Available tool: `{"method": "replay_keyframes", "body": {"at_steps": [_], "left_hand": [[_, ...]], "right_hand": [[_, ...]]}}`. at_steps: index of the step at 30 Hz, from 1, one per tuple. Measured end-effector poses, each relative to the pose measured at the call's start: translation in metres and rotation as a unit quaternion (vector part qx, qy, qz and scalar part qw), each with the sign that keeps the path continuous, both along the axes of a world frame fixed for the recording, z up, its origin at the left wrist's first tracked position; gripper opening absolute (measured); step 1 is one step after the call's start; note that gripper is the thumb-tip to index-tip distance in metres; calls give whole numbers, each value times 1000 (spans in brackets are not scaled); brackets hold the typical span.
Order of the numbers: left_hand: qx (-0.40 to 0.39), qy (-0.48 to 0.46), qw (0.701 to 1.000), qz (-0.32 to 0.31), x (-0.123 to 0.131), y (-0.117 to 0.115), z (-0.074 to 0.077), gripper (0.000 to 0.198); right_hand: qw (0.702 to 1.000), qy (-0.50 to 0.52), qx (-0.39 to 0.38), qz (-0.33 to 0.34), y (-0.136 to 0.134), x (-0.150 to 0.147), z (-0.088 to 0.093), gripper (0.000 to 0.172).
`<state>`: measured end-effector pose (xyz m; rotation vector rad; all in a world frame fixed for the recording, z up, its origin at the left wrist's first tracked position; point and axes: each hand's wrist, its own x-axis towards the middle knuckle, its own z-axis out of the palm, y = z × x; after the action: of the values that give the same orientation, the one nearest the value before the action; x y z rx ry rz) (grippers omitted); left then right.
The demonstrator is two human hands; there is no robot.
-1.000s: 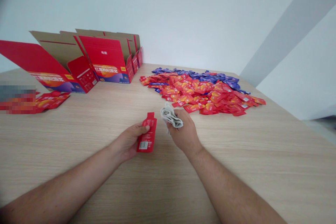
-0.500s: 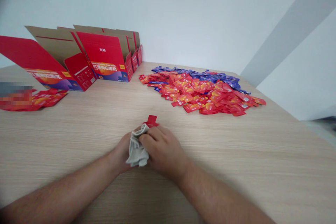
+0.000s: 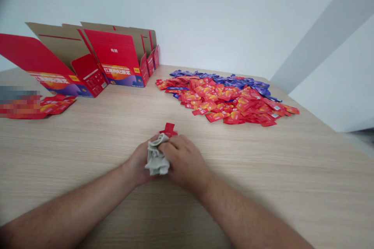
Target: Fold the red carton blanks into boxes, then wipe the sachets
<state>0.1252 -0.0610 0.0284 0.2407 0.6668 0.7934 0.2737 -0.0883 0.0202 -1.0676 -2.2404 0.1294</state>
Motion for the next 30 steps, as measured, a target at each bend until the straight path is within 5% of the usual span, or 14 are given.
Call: {"method": "replay_keyframes", "body": {"at_steps": [2,6,10,14,18,22,26,30], "left_hand": [[-12,-17,1000,-7,-2,2,-1,44],[9,-16,1000,25,-5,8,-6,43],[5,-18,1000,-19,-11,14,-12,49],[41,-6,999,32,-12,17,-8,51],[13,33,999,5,-12,16,2,62],[24,27,998,50,-10,11,9,50],[5,29,999,18,-4,4,9,45],[54,34,997,40,5,-3,1,36]], "right_hand": [[999,-23,9,40,0,0,0,18],[999,-8,-5,-33,1,1,-1,16],[995,-59,-16,77,1,0,-3,14],[999,-3,-39,-12,3,2,-6,17],[997,-32,-54,44,2,1,-6,15],[998,3,-67,-20,1,-2,-5,16],[998,-37,-48,24,-1,-2,-2,16],[996,31,-38,-77,3,6,1,13]]}}
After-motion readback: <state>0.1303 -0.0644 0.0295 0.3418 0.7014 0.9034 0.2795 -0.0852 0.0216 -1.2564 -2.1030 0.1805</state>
